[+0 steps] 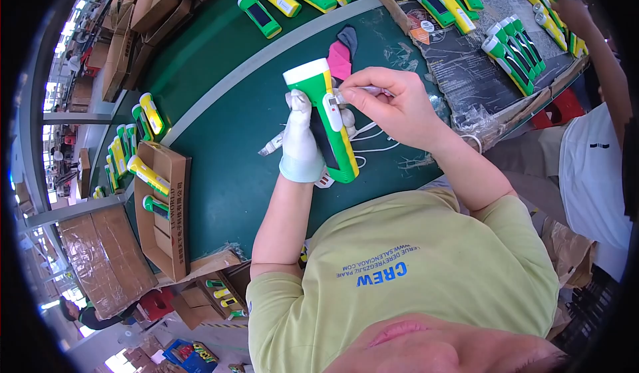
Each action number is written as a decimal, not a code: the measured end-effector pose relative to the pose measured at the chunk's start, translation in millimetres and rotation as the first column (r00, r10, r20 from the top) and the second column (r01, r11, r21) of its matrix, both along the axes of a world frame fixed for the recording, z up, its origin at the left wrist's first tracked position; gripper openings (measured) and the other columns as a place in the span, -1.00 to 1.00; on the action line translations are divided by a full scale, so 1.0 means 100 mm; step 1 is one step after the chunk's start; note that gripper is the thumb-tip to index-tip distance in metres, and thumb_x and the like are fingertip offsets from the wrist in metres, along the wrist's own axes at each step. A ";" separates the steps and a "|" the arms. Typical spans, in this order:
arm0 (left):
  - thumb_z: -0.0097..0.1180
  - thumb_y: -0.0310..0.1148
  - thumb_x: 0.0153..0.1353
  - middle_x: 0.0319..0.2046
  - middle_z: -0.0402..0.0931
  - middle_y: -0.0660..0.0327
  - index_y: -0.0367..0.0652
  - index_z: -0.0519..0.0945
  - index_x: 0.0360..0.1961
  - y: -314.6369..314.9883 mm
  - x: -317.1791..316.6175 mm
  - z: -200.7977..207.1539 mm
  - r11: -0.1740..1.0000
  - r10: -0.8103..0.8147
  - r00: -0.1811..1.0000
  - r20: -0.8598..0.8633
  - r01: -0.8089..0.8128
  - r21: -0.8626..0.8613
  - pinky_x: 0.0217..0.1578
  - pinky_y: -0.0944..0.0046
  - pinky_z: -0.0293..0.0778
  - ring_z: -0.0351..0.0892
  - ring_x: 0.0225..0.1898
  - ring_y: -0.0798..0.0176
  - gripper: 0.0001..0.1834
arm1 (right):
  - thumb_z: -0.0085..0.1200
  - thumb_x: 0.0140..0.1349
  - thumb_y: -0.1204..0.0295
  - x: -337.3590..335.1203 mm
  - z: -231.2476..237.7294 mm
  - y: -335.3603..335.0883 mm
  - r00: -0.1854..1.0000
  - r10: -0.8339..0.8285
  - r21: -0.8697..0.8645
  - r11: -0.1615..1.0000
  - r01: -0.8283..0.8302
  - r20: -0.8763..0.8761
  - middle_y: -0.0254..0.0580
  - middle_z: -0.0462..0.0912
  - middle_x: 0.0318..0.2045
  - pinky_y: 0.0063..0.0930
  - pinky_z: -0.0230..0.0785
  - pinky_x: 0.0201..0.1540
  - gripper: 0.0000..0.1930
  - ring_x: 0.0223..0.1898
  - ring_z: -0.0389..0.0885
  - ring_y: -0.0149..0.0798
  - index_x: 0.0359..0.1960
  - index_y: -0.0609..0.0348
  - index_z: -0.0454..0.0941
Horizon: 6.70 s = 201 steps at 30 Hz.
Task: Picking up assembled flashlights, switching them on to verify the bulb works, and placing them back on the line.
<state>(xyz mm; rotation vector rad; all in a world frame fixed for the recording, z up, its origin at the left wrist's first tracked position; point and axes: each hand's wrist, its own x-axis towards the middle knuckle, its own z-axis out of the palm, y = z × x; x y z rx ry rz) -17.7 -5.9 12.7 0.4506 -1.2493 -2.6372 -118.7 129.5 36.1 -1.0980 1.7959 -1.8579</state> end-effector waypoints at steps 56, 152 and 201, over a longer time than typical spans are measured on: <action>0.25 -0.30 0.08 0.16 0.29 -0.01 -0.18 0.36 0.16 -2.15 -1.88 -0.90 0.527 0.684 0.720 0.117 -0.376 -0.762 0.09 0.12 0.42 0.46 0.06 0.01 -0.40 | 0.10 0.14 0.23 -2.79 -0.75 0.76 0.503 -0.136 0.486 0.139 0.863 -0.854 -0.08 0.60 -0.18 -0.06 0.44 -0.13 -0.73 -0.17 0.63 0.07 -0.19 0.08 0.51; -0.40 0.47 0.20 -0.37 0.43 0.26 -0.11 0.39 0.08 -0.04 -0.08 -0.05 0.990 -0.055 0.998 -0.014 0.056 0.128 -0.42 0.35 0.41 0.41 -0.47 0.34 -0.14 | 0.11 0.24 0.53 -0.12 0.05 -0.08 0.983 0.101 -0.014 0.995 -0.100 0.155 -0.36 0.64 -0.38 -0.71 0.34 -0.36 -0.87 -0.42 0.48 -0.58 -0.24 0.33 0.63; 0.17 0.01 0.22 -0.30 0.50 0.22 -0.15 0.43 -0.06 -0.47 -0.10 0.07 0.988 0.143 0.986 -0.084 -0.147 -0.046 -0.21 0.21 0.55 0.56 -0.28 0.27 -0.51 | -0.15 0.41 0.16 -0.40 0.11 0.03 0.929 -0.004 -0.081 0.996 0.037 0.370 -0.18 0.59 -0.60 -0.74 -0.07 -0.72 -0.57 -0.77 0.14 -0.64 -0.46 0.23 0.57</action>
